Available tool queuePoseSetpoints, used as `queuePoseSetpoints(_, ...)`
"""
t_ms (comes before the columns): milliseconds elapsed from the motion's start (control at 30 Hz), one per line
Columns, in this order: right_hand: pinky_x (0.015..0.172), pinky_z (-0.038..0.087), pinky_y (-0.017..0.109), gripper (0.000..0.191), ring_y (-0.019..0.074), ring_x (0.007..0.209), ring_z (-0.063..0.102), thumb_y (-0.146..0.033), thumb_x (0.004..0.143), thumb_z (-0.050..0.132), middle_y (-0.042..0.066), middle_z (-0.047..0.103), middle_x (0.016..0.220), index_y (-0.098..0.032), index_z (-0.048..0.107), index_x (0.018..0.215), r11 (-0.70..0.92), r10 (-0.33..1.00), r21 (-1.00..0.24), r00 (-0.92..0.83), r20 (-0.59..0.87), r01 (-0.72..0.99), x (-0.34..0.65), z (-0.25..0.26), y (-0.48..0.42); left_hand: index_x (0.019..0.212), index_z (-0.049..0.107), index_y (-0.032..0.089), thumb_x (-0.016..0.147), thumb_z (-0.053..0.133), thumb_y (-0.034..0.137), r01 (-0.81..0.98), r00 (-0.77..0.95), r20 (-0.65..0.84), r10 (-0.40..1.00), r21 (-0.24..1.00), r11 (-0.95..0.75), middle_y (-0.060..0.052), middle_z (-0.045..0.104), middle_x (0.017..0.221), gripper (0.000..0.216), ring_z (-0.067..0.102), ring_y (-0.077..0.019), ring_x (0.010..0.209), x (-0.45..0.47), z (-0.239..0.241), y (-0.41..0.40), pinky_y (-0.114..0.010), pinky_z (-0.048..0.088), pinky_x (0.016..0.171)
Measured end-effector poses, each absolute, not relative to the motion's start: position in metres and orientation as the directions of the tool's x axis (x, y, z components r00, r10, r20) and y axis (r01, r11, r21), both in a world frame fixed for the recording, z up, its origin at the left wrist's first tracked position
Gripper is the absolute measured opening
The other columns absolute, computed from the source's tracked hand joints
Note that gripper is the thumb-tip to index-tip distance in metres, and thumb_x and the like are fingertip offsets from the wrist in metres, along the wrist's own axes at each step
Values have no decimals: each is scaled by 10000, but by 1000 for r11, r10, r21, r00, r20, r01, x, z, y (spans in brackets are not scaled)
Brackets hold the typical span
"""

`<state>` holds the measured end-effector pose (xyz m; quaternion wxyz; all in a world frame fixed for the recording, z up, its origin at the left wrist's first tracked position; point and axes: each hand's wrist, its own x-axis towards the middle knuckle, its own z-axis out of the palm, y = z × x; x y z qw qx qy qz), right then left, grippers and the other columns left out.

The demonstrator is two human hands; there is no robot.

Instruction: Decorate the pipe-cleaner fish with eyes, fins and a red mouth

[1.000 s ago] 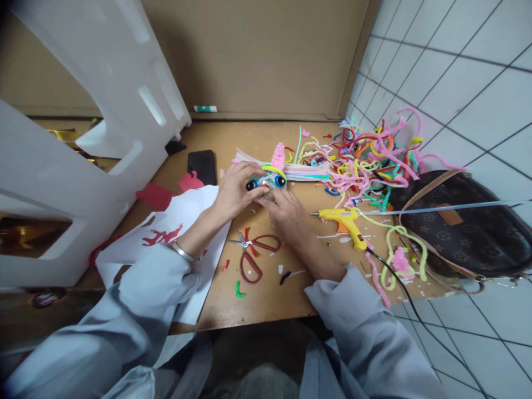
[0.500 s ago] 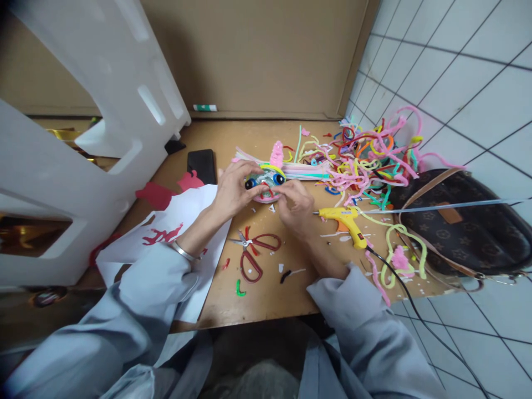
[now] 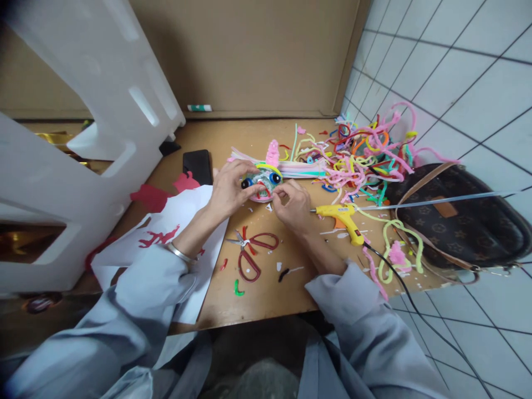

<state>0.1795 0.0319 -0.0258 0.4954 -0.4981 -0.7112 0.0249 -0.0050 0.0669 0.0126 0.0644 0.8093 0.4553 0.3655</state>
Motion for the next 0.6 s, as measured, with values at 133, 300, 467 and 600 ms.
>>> queuePoseSetpoints(133, 633, 477, 296, 84, 156, 638, 596, -227, 819, 621, 13, 648, 711, -202, 665, 751, 498, 740, -538, -11, 672, 680, 178, -29, 32, 1047, 686, 233, 866, 697, 362, 691, 328, 535, 778, 426, -584, -86, 688, 1202, 223, 596, -282, 1129, -5, 12, 67, -421, 351, 915)
queuePoseSetpoints(300, 647, 466, 297, 104, 165, 664, 596, -243, 840, 635, 11, 639, 705, -208, 663, 746, 511, 748, -538, -37, 663, 670, 178, -32, 34, 1060, 682, 236, 856, 709, 352, 689, 351, 539, 765, 404, -601, -85, 678, 1211, 236, 591, -282, 1125, -5, 11, 66, -421, 356, 934)
queuePoseSetpoints(467, 673, 444, 310, 136, 178, 693, 592, -255, 877, 616, 20, 636, 723, -213, 647, 752, 527, 708, -446, -85, 701, 723, 177, -33, 33, 1052, 685, 235, 859, 705, 373, 673, 347, 551, 759, 418, -610, -91, 684, 1195, 238, 593, -279, 1123, -5, 11, 67, -423, 365, 947)
queuePoseSetpoints(600, 737, 404, 345, 185, 215, 810, 585, -271, 937, 556, 52, 655, 804, -220, 658, 791, 510, 672, -294, -161, 723, 808, 176, -33, 31, 1055, 682, 224, 864, 697, 370, 662, 351, 552, 756, 425, -618, -92, 684, 1181, 240, 592, -272, 1129, -5, 9, 68, -414, 371, 952)
